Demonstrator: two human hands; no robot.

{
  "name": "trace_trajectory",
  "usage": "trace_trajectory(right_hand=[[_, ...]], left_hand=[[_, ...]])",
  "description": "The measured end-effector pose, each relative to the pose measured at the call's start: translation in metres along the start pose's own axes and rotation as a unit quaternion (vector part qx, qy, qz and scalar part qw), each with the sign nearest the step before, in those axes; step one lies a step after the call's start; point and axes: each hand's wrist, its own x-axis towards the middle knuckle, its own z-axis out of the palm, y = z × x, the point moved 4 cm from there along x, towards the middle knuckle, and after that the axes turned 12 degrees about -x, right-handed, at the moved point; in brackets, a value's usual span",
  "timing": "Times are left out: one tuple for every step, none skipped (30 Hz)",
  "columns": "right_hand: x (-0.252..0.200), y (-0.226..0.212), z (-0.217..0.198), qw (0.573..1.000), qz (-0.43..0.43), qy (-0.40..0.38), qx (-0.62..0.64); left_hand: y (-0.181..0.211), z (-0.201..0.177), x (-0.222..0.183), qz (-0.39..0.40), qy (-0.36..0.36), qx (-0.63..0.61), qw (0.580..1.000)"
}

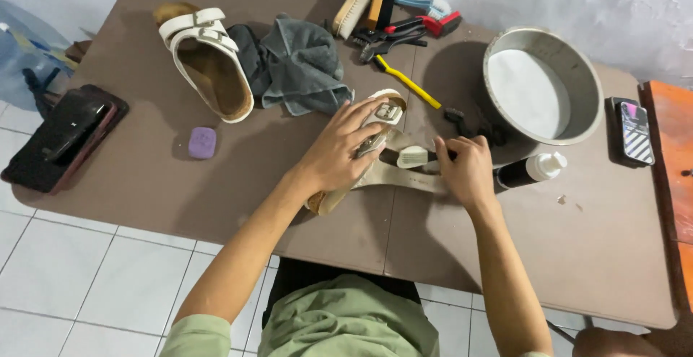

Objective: Repairing a sandal by cleaning the footbed with a brush and reattaching the straps into the sole.

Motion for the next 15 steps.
trace_trajectory(right_hand=[[0.003,0.003,-0.006,1.000,0.001,0.006,-0.003],[0.005,0.008,-0.013,0.998,0.020,0.026,-0.044],[0.004,0.011,-0.019,0.995,0.040,0.044,-0.083],[0.005,0.032,-0.003,0.995,0.042,0.046,-0.084],[0.005,0.055,0.016,0.989,0.071,0.013,-0.129],[0.004,0.078,0.035,0.979,0.101,-0.020,-0.174],[0.004,0.090,0.048,0.980,0.100,-0.020,-0.173],[0.004,0.103,0.065,0.971,0.114,-0.078,-0.193],[0.007,0.117,0.082,0.960,0.126,-0.132,-0.213],[0.010,0.112,0.076,0.961,0.124,-0.130,-0.212],[0.011,0.110,0.069,0.960,0.147,-0.139,-0.195],[0.012,0.108,0.063,0.958,0.169,-0.148,-0.178],[0.012,0.113,0.069,0.958,0.168,-0.148,-0.178],[0.012,0.117,0.074,0.964,0.156,-0.134,-0.167],[0.015,0.122,0.078,0.970,0.143,-0.117,-0.155]], left_hand=[[0.000,-0.001,0.001,0.006,0.001,0.001,1.000],[-0.001,-0.002,0.002,0.003,0.001,-0.005,1.000],[-0.002,-0.002,-0.001,-0.003,0.000,-0.013,1.000],[-0.003,-0.003,0.001,0.000,-0.001,-0.013,1.000],[-0.004,-0.003,0.000,-0.008,-0.001,-0.017,1.000],[-0.006,-0.003,-0.001,-0.015,-0.001,-0.021,1.000],[-0.006,-0.004,-0.002,-0.016,-0.001,-0.020,1.000],[-0.006,-0.005,-0.003,-0.023,0.002,-0.022,1.000],[-0.007,-0.008,-0.002,-0.029,0.006,-0.021,0.999],[-0.009,-0.010,-0.002,-0.028,0.008,-0.018,0.999],[-0.011,-0.011,-0.004,-0.039,0.011,-0.030,0.999],[-0.014,-0.012,-0.006,-0.050,0.015,-0.042,0.998],[-0.017,-0.015,-0.009,-0.050,0.015,-0.042,0.998],[-0.022,-0.017,-0.012,-0.081,0.025,-0.078,0.993],[-0.028,-0.021,-0.013,-0.108,0.036,-0.113,0.987]])
